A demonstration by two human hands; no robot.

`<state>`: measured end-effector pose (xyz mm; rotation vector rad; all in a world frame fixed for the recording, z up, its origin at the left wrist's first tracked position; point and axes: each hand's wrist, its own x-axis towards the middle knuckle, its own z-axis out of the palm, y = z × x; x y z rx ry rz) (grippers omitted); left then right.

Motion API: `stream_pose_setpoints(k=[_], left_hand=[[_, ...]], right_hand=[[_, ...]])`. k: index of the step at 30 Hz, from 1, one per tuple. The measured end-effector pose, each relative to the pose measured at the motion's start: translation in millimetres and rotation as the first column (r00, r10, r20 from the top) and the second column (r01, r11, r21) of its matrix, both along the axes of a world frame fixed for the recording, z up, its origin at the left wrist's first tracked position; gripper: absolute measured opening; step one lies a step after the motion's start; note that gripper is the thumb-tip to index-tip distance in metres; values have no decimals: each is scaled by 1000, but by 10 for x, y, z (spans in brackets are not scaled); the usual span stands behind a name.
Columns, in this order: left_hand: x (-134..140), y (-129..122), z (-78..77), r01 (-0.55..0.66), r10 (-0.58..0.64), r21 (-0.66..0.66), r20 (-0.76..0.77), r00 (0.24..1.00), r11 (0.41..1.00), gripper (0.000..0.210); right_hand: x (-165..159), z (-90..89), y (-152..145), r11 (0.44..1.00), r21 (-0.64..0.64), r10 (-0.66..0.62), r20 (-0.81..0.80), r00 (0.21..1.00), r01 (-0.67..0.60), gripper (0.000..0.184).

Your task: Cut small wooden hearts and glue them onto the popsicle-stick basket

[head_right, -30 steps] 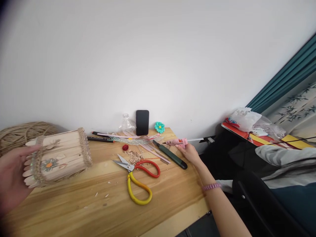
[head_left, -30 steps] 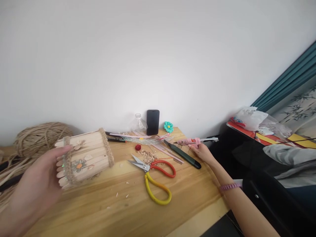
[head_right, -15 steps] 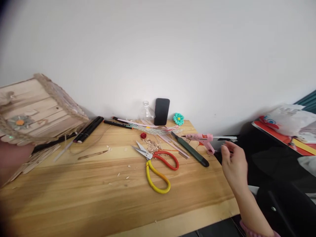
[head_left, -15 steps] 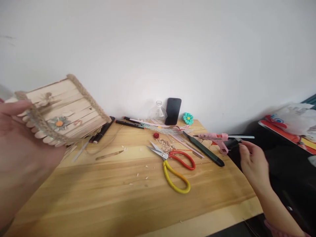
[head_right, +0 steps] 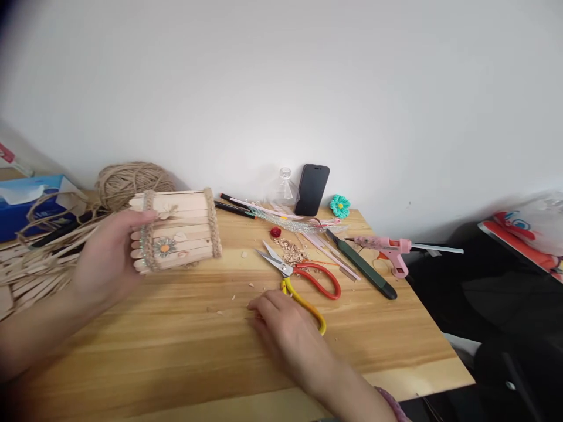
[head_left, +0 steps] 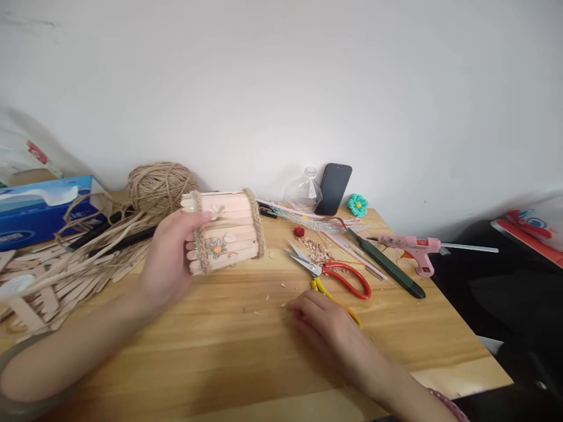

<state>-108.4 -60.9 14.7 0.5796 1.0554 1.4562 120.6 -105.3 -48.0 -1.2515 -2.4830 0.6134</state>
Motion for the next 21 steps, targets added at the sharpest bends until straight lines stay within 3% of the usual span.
stream_pose_setpoints(k=[15,18,21], left_hand=[[-17,24,-69,110,-109,69,-22,994,991,8],[-18,26,-98,116,-115,60,-18,993,991,7],[-7,20,-119,124,-124,68,-6,992,990,5]], right_hand=[[-90,-147,7,999,-16,-44,16,999,44,16],[-95,-104,18,998,-9,-60,-1,998,60,15],[-89,40,72,994,-29,-105,-117,988,102,13]])
